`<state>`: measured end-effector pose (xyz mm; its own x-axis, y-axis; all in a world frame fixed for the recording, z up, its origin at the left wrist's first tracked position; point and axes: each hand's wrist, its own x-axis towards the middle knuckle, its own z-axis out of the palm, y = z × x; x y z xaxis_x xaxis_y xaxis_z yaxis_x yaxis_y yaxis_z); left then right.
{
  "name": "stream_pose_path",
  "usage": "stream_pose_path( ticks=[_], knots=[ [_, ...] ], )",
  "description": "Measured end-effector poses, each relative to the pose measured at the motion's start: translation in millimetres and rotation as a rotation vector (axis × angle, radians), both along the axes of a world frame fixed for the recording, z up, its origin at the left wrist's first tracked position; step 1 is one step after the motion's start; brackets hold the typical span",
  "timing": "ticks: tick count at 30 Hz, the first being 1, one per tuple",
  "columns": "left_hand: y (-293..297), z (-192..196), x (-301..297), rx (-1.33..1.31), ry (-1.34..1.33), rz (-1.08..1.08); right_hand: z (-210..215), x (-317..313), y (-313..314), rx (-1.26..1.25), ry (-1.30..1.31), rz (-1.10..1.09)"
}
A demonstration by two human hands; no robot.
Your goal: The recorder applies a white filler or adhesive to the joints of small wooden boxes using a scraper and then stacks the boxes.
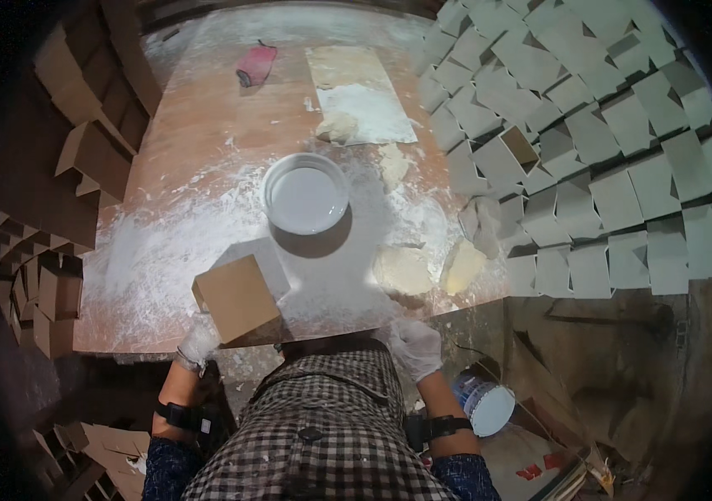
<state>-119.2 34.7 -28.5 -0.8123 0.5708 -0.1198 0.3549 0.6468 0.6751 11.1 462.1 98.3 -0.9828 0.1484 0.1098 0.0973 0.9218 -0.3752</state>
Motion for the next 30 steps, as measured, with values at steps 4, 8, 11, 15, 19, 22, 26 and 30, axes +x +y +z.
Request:
stream_pose_path(
  ticks=[4,8,11,15,19,22,26,30],
  knots=[
    [56,96,-33,-0.308,-0.118,-0.142,10,-9,15,0.297,-0.005,-0.091],
    [70,103,-31,-0.188,0.374,-0.187,9,-67,10,0.547,-0.186,0.014],
    [85,128,-33,-0.136,0.012,0.021,-7,-97,24,0.517,-0.318,0.055],
    [83,142,-39,-0.314,-0.168,-0.046,-35,-111,71,0.360,-0.472,0.123],
    [24,39,-6,0.316,-0.425,0.114,2,-134,51,-0.250,-0.408,0.049],
    [46,37,-5,0.187,-0.300,0.062,13,-133,48,-1.352,0.091,-0.036],
    [55,-4,-1,0.232,-0.119,0.146,22,-151,32,-1.356,-0.153,-0.016],
    [74,9,-1,0.044,-0.012,0.060,26,-150,27,-1.433,-0.271,-0.015]
  ],
)
